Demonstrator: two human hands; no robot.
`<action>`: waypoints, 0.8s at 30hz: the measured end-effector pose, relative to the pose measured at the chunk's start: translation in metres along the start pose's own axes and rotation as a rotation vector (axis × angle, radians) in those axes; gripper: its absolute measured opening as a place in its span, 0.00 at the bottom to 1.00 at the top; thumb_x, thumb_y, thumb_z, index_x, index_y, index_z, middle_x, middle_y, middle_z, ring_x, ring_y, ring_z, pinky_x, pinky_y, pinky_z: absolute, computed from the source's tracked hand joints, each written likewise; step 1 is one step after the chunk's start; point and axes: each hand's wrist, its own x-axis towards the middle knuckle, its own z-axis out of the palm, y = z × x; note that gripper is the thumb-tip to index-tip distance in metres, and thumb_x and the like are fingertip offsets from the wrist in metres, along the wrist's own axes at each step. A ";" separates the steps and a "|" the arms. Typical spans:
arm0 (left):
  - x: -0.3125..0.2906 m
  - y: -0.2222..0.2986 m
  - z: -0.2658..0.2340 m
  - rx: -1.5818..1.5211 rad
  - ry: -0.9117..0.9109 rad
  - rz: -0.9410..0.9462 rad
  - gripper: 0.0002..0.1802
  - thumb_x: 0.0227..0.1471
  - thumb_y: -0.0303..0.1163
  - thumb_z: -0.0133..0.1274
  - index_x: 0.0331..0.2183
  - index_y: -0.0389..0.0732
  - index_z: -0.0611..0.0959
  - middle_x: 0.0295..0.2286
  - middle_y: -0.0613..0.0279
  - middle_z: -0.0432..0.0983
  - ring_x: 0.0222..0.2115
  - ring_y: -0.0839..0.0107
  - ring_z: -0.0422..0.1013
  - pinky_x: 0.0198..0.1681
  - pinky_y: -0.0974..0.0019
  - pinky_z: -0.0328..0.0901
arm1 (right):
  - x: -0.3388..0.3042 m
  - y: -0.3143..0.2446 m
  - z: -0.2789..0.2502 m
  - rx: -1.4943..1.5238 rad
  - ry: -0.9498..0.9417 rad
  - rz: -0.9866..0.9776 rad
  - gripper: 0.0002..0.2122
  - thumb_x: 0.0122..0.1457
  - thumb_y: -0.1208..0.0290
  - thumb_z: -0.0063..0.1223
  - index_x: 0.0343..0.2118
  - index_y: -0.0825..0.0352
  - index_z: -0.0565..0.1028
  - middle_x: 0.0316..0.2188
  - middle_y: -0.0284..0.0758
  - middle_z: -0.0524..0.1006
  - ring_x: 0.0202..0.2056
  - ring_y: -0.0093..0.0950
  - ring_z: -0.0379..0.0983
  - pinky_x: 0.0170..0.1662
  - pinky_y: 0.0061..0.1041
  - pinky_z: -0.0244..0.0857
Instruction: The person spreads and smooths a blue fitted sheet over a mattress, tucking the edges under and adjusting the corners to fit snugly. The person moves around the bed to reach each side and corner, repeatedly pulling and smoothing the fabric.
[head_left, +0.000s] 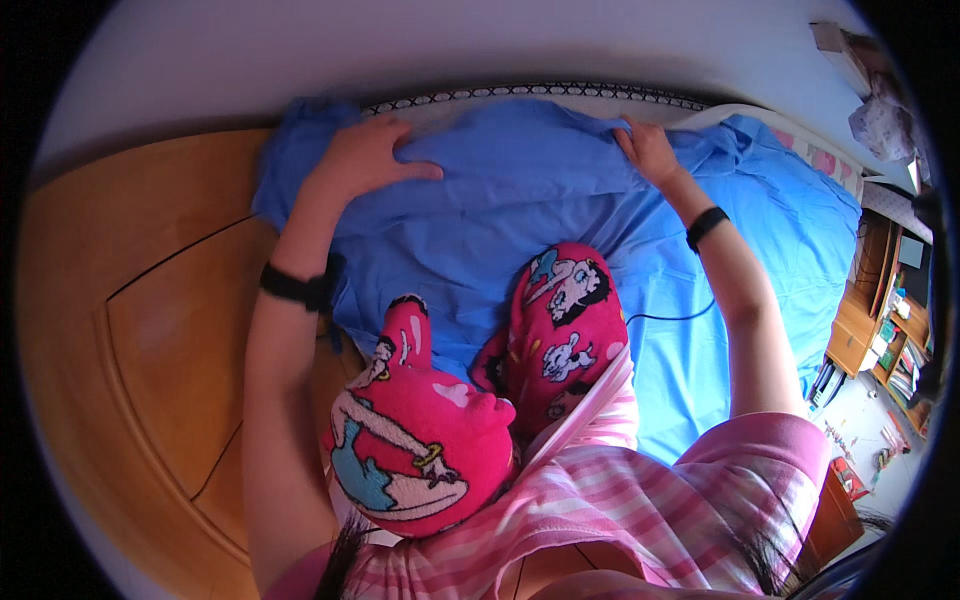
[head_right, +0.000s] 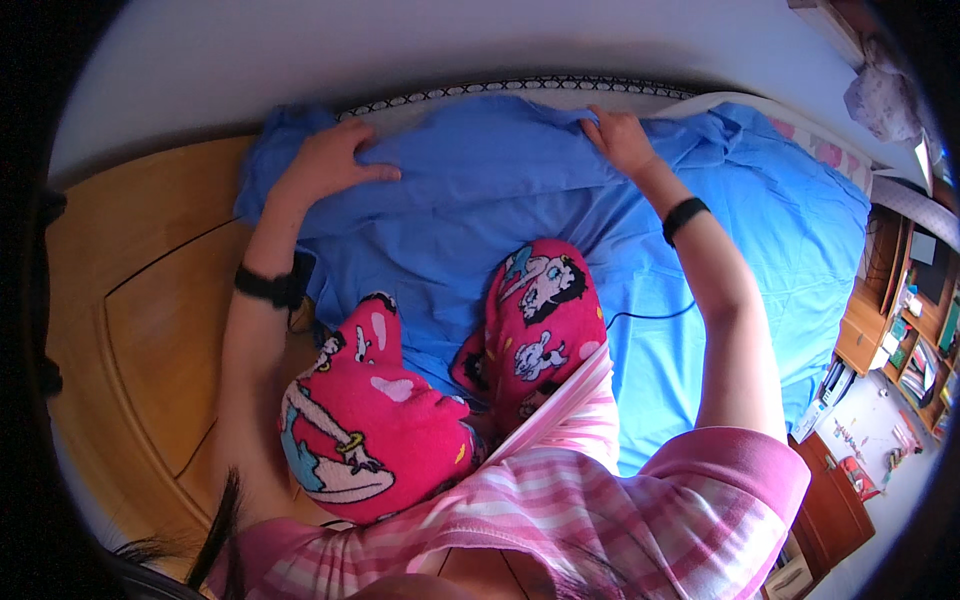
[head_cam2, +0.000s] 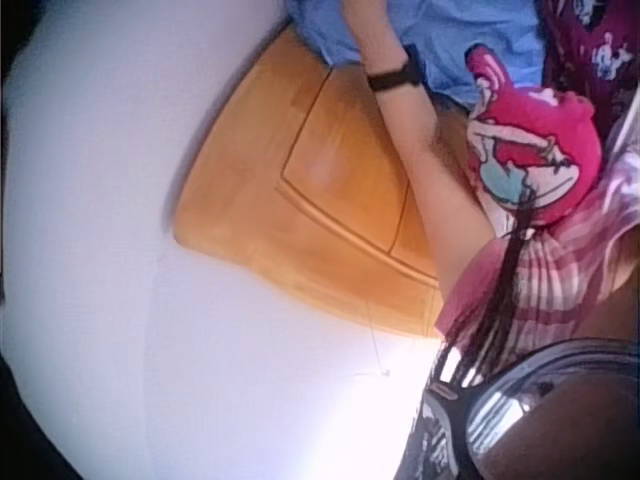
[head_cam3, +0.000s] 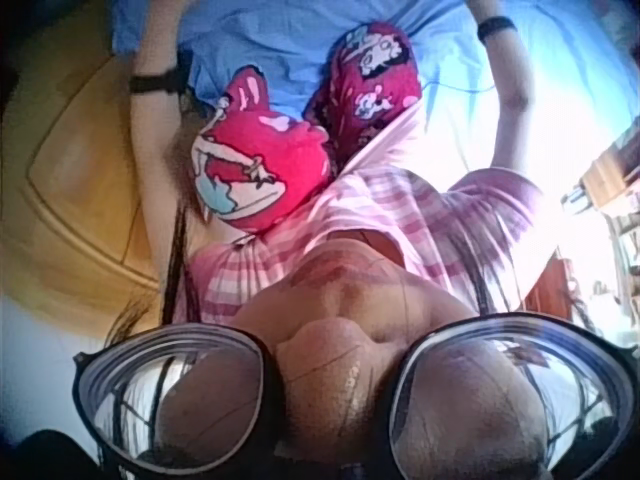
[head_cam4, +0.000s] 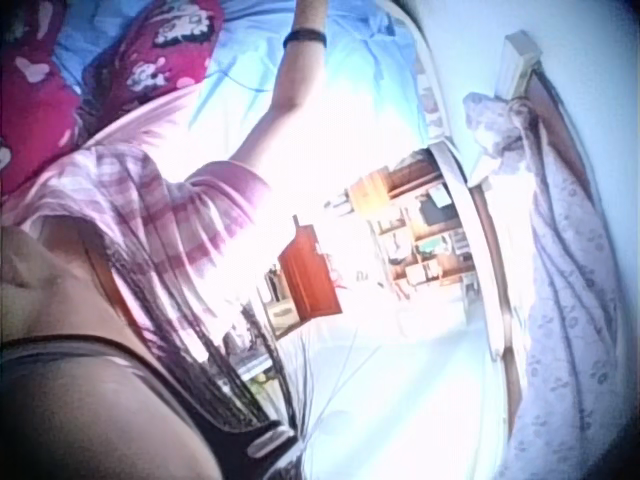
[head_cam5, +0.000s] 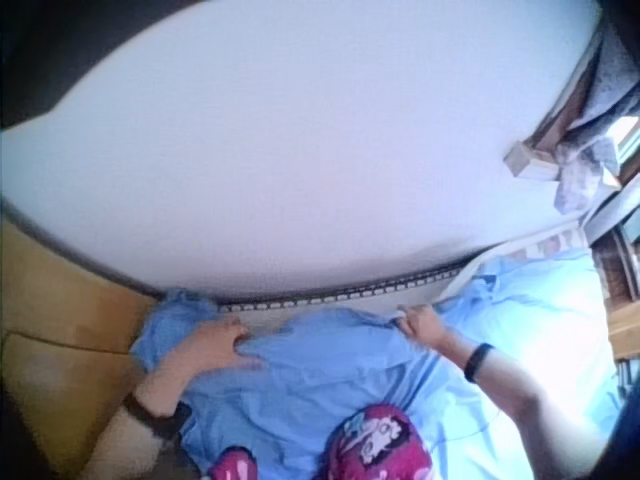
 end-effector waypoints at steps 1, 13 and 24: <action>-0.012 0.006 -0.002 -0.076 -0.051 -0.111 0.41 0.42 0.64 0.52 0.45 0.36 0.76 0.45 0.46 0.70 0.43 0.52 0.68 0.48 0.59 0.62 | -0.011 -0.001 -0.002 0.011 -0.005 0.039 0.17 0.60 0.60 0.43 0.42 0.70 0.70 0.25 0.51 0.74 0.30 0.48 0.72 0.35 0.44 0.64; -0.030 -0.020 0.058 -0.480 0.207 -0.098 0.30 0.45 0.49 0.58 0.40 0.31 0.77 0.37 0.44 0.74 0.39 0.55 0.71 0.45 0.64 0.63 | 0.034 0.022 -0.007 0.250 -0.379 0.469 0.26 0.57 0.46 0.45 0.32 0.72 0.77 0.29 0.48 0.77 0.34 0.46 0.73 0.43 0.37 0.64; -0.013 -0.047 0.046 -0.587 0.580 -0.144 0.19 0.55 0.39 0.52 0.37 0.31 0.73 0.30 0.49 0.74 0.31 0.66 0.69 0.39 0.68 0.63 | 0.041 0.068 -0.053 0.046 -0.628 0.304 0.28 0.42 0.61 0.53 0.49 0.68 0.72 0.46 0.45 0.73 0.47 0.41 0.68 0.53 0.30 0.59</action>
